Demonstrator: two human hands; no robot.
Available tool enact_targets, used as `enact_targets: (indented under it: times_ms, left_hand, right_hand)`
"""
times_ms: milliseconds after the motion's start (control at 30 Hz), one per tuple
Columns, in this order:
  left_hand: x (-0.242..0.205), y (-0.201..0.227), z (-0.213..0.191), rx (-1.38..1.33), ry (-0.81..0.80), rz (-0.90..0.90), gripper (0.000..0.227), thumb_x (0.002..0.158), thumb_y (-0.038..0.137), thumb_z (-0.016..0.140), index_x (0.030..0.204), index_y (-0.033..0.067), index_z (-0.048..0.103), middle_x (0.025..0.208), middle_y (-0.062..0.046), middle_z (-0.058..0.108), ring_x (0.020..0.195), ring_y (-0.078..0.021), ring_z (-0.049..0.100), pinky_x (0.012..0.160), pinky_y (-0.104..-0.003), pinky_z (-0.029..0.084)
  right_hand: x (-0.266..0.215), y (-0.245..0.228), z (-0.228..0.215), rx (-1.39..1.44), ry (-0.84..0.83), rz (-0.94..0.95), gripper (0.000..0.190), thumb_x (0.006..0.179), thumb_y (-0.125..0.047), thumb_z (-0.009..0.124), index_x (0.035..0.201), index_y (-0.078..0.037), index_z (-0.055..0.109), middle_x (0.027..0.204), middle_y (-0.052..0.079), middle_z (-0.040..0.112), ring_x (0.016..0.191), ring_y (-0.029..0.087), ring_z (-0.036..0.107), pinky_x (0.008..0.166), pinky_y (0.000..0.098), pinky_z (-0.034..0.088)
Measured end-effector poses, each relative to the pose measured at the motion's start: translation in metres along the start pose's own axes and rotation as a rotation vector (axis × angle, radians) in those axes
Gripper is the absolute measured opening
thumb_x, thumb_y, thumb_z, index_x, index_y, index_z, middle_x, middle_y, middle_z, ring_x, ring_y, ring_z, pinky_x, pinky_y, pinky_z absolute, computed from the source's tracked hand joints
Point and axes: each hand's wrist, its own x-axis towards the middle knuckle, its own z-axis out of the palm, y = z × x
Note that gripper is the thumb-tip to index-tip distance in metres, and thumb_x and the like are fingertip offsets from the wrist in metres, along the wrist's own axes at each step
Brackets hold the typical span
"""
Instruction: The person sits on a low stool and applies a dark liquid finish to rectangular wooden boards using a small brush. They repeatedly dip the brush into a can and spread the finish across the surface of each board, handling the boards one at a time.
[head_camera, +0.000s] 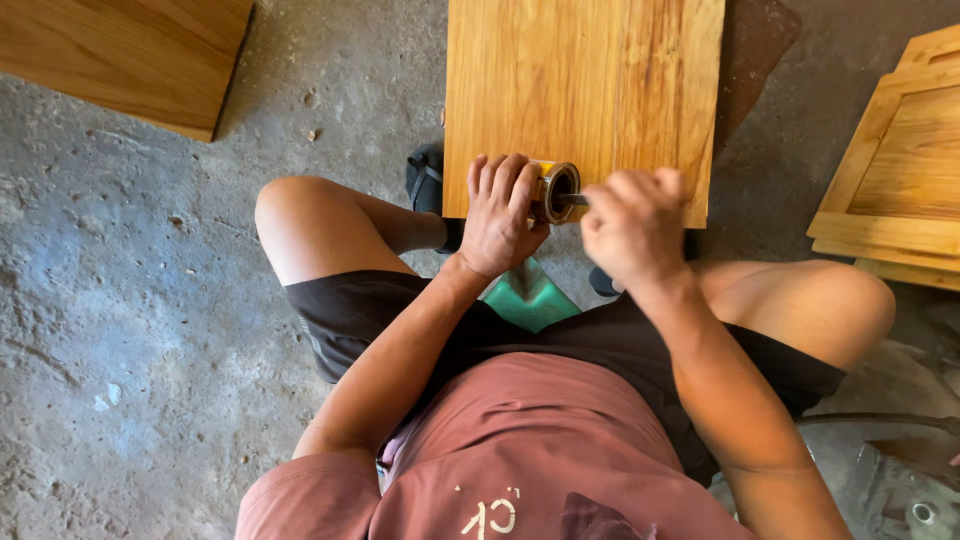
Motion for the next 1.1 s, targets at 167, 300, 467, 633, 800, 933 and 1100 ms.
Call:
enact_targets:
  times_ms: [167, 300, 467, 633, 800, 933, 1100]
  left_hand:
    - [0.007, -0.031, -0.021, -0.106, 0.102, -0.201, 0.076, 0.068, 0.013, 0.084, 0.133, 0.0015, 0.046, 0.122, -0.018, 0.054, 0.115, -0.0381, 0.052, 0.107, -0.054, 0.039]
    - [0.027, -0.064, -0.023, -0.159, 0.151, -0.281, 0.076, 0.068, 0.014, 0.085, 0.134, 0.0020, 0.048, 0.119, -0.019, 0.055, 0.113, -0.0397, 0.053, 0.101, -0.050, 0.044]
    - [0.050, -0.082, 0.014, -0.287, 0.181, -0.391, 0.066, 0.069, 0.014, 0.086, 0.125, 0.0051, 0.051, 0.116, -0.018, 0.058, 0.114, -0.0397, 0.053, 0.101, -0.048, 0.045]
    - [0.045, -0.089, 0.052, -0.314, 0.218, -0.517, 0.065, 0.071, 0.015, 0.086, 0.126, 0.0063, 0.051, 0.117, -0.017, 0.057, 0.117, -0.0388, 0.053, 0.103, -0.048, 0.046]
    - [0.040, -0.103, 0.061, -0.302, 0.171, -0.420, 0.080, 0.066, 0.022, 0.089, 0.131, 0.0035, 0.046, 0.120, -0.018, 0.055, 0.117, -0.0399, 0.052, 0.104, -0.049, 0.041]
    - [0.037, -0.104, 0.065, -0.297, 0.176, -0.422, 0.083, 0.065, 0.024, 0.088, 0.133, 0.0042, 0.044, 0.124, -0.017, 0.055, 0.120, -0.0394, 0.052, 0.107, -0.048, 0.040]
    - [0.039, -0.102, 0.063, -0.325, 0.156, -0.423, 0.083, 0.067, 0.025, 0.089, 0.134, 0.0041, 0.044, 0.125, -0.017, 0.054, 0.120, -0.0394, 0.051, 0.108, -0.048, 0.039]
  right_hand:
    - [-0.013, 0.044, -0.025, 0.108, 0.059, 0.286, 0.008, 0.091, -0.002, 0.075, 0.098, -0.007, 0.077, 0.088, 0.008, 0.067, 0.082, 0.027, 0.063, 0.085, 0.0440, 0.044]
    - [-0.012, 0.070, -0.008, 0.181, -0.003, 0.485, 0.012, 0.093, 0.001, 0.074, 0.104, -0.002, 0.076, 0.093, 0.015, 0.069, 0.083, 0.034, 0.067, 0.076, 0.0434, 0.052]
    - [0.030, 0.085, 0.048, 0.214, 0.022, 0.405, 0.031, 0.089, 0.008, 0.067, 0.117, -0.002, 0.075, 0.104, 0.018, 0.069, 0.090, 0.035, 0.068, 0.082, 0.0413, 0.055]
    - [0.059, 0.091, 0.105, 0.153, -0.035, 0.488, 0.025, 0.099, 0.000, 0.072, 0.122, -0.006, 0.077, 0.099, 0.017, 0.066, 0.090, 0.034, 0.066, 0.079, 0.0429, 0.053]
    - [0.062, 0.098, 0.126, 0.067, -0.017, 0.410, 0.032, 0.094, 0.002, 0.072, 0.123, -0.009, 0.080, 0.097, 0.013, 0.059, 0.098, 0.031, 0.059, 0.086, 0.0402, 0.051]
    - [0.057, 0.114, 0.121, -0.099, -0.073, 0.417, 0.033, 0.092, 0.003, 0.073, 0.121, -0.008, 0.081, 0.102, 0.009, 0.056, 0.100, 0.026, 0.052, 0.085, 0.0367, 0.049]
    - [0.061, 0.129, 0.122, -0.092, -0.154, 0.223, 0.027, 0.095, 0.002, 0.074, 0.119, -0.007, 0.080, 0.102, 0.006, 0.055, 0.101, 0.023, 0.049, 0.085, 0.0337, 0.050]
